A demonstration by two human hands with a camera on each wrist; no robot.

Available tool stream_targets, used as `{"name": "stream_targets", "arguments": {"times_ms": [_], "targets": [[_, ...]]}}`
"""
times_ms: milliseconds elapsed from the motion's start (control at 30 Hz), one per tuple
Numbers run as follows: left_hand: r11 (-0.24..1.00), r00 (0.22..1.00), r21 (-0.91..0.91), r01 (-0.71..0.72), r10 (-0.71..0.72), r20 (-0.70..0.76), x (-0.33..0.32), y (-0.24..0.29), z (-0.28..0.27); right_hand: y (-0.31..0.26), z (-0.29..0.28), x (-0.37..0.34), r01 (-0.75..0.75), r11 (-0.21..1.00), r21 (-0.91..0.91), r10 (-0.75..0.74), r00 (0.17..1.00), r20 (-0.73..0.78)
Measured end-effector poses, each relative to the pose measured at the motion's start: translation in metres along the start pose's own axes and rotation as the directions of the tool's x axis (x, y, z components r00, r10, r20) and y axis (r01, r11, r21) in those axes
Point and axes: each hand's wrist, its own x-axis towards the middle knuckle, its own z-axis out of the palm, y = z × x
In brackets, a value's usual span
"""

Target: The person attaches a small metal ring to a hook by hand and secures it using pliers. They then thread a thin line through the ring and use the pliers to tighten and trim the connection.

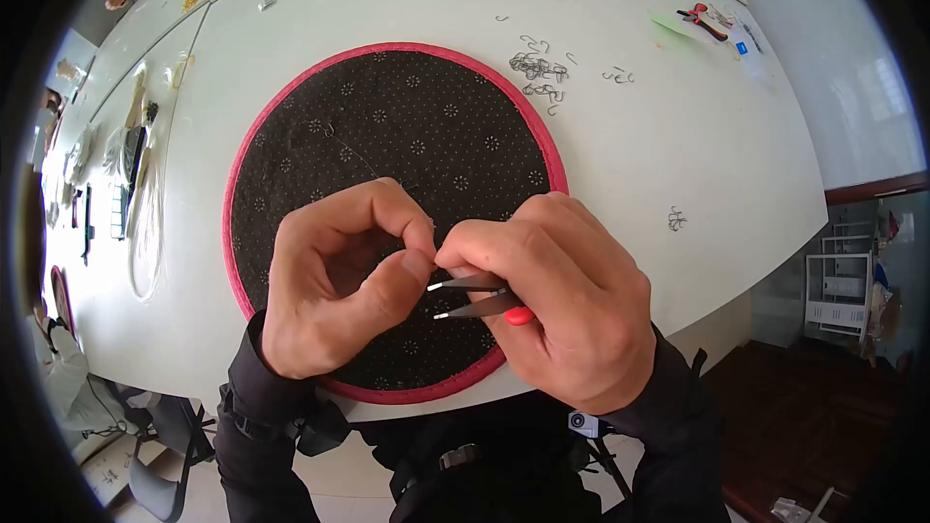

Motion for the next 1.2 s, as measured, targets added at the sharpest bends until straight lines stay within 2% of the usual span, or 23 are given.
{"name": "stream_targets", "arguments": {"times_ms": [167, 467, 567, 667, 1200], "targets": [[0.989, 0.993, -0.092, 0.114, -0.114, 0.005, 0.001, 0.004, 0.000, 0.001, 0.003, -0.001, 0.008, 1.000, 0.009, -0.008, 1.000, -0.004], [0.973, 0.982, -0.129, 0.190, -0.186, 0.045, 0.001, -0.002, -0.002, 0.003, 0.006, -0.002, 0.029, 0.999, 0.014, -0.029, 1.000, 0.008], [0.956, 0.964, -0.125, 0.264, -0.257, 0.071, 0.003, 0.005, -0.006, 0.003, 0.006, -0.002, -0.005, 1.000, 0.028, 0.006, 1.000, -0.023], [0.969, 0.981, -0.157, 0.191, -0.185, 0.050, 0.003, -0.004, -0.006, 0.004, 0.004, 0.000, -0.001, 0.999, 0.036, 0.003, 0.999, -0.040], [0.949, 0.972, -0.211, 0.235, -0.227, 0.061, 0.002, 0.007, -0.003, 0.004, 0.003, 0.002, 0.005, 1.000, 0.029, -0.004, 1.000, -0.029]]}}
